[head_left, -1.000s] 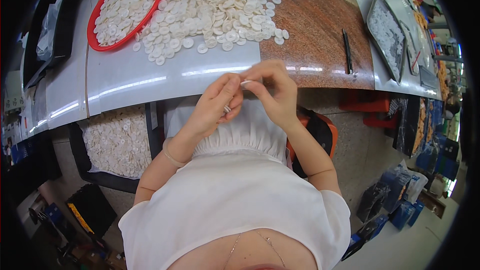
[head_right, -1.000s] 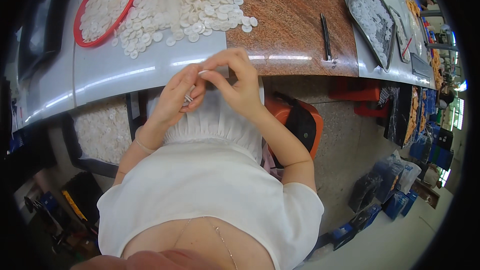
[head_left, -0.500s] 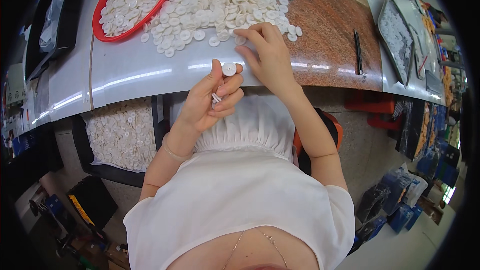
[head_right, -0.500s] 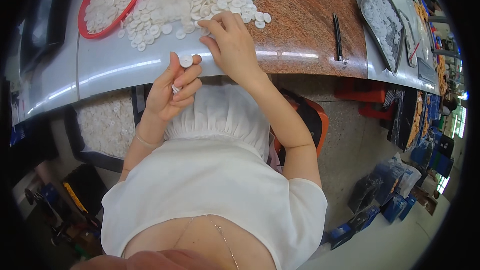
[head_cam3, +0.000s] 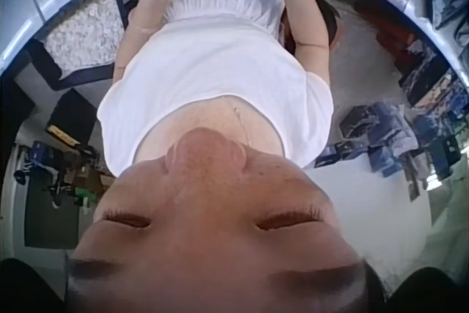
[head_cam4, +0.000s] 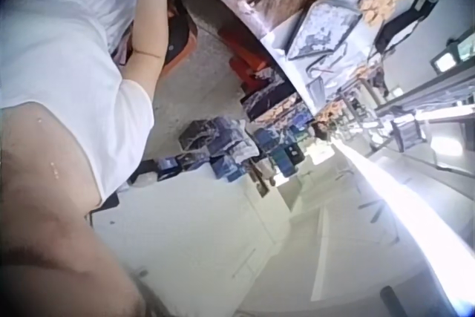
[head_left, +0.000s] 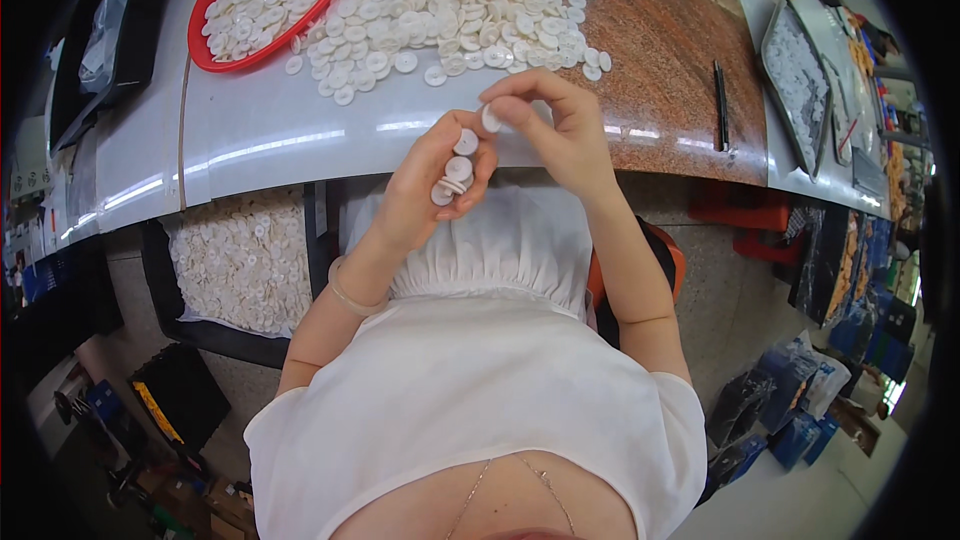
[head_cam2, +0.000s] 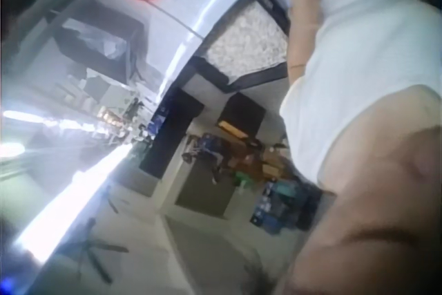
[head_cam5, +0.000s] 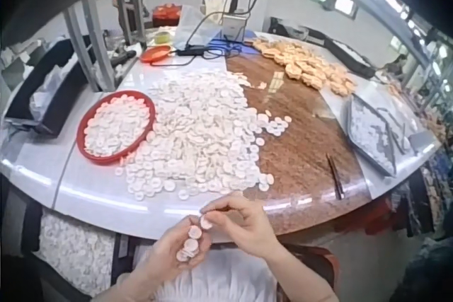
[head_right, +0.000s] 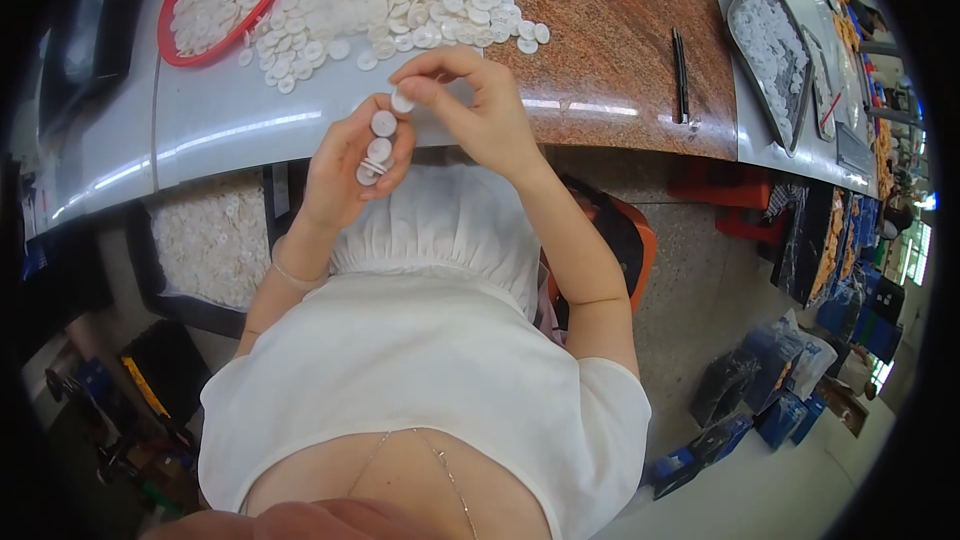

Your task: Inspecting and sorting white plastic caps on a workbench in a factory environment.

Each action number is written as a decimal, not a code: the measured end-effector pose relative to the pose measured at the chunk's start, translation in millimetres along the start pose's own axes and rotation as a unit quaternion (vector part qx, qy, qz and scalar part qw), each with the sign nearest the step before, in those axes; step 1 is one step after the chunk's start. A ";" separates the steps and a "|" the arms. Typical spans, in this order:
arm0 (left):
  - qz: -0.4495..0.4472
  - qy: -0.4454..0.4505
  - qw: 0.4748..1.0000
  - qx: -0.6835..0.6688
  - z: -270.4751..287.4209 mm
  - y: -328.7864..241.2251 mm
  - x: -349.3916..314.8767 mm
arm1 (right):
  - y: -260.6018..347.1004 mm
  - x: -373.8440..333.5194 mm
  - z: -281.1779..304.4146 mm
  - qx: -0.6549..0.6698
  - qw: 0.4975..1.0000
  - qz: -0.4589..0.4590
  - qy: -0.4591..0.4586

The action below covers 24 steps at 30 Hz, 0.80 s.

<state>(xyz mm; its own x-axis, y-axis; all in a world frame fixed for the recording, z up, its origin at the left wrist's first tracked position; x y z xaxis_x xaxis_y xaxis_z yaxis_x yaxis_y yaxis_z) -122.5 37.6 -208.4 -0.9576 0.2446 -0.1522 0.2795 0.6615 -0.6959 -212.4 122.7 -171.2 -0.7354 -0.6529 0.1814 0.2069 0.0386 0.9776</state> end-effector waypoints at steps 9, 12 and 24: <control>0.035 0.069 0.990 -0.114 -6.7 13.3 0.7 | 14.0 12.9 -12.2 -0.168 0.982 0.080 0.035; 0.043 0.091 0.976 -0.194 -11.5 10.0 0.6 | 16.3 16.3 -18.2 -0.308 0.940 0.146 -0.003; -0.041 0.009 0.998 -0.056 4.1 -6.8 0.3 | 12.7 8.7 -4.3 -0.389 0.910 0.136 -0.047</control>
<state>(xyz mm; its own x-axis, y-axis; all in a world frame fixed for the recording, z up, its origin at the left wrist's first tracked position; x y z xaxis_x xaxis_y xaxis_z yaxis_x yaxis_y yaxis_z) -125.0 30.3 -206.5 -0.9764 0.1983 -0.0857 0.2078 0.7543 -0.6228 -213.4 114.3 -157.7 -0.6338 -0.6298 0.4491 0.7561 -0.3821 0.5312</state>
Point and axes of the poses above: each hand's wrist, its own x-axis towards the middle knuckle, its own z-axis out of the back of the hand, y = z × x, the point moved 9 cm from there along x, towards the middle knuckle, and after that the axes turned 6 degrees about y, right-handed, at the moved point
